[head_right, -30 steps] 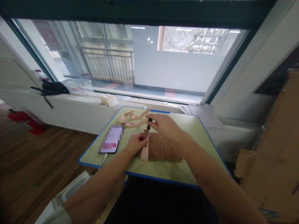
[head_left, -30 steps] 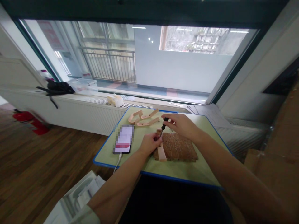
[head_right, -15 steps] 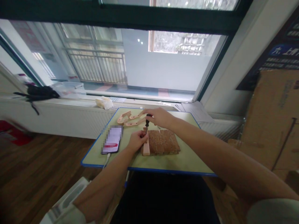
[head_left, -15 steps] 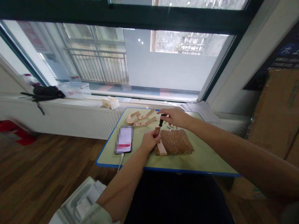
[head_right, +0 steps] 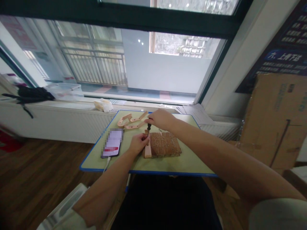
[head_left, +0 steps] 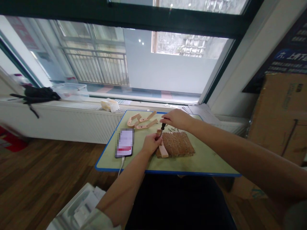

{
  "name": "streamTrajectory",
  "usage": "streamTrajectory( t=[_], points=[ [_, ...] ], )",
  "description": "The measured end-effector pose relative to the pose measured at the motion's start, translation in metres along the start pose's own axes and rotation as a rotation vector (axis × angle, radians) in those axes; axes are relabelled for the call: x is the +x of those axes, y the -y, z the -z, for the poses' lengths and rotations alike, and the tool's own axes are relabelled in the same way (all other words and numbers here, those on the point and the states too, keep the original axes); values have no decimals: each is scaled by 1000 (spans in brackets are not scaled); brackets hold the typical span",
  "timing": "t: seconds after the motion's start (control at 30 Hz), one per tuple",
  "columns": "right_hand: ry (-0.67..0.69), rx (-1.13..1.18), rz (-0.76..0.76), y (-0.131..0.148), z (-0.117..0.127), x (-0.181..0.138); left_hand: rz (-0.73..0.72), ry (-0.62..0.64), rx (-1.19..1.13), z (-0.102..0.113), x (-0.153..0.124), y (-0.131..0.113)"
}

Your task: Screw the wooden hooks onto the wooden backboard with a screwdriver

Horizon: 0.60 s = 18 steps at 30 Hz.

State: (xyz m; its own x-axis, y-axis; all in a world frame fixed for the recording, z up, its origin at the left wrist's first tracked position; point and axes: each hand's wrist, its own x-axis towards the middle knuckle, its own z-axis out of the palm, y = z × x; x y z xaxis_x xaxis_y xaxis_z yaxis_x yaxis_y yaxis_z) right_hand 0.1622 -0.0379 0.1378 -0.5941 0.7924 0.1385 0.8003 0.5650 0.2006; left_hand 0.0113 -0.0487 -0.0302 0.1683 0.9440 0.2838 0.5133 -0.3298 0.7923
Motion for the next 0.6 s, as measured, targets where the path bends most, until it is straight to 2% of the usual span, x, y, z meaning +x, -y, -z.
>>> streamTrajectory(
  t=[0.13, 0.3, 0.6],
  points=[
    [-28, 35, 13, 10, -4, -3, -21, 20, 10, 2, -1, -1],
    [-40, 153, 156, 13, -4, -3, -16, 17, 18, 0, 0, 2],
    [-76, 261, 111, 16, -10, 2, -5, -1, 8, -1, 1, 1]
  ],
)
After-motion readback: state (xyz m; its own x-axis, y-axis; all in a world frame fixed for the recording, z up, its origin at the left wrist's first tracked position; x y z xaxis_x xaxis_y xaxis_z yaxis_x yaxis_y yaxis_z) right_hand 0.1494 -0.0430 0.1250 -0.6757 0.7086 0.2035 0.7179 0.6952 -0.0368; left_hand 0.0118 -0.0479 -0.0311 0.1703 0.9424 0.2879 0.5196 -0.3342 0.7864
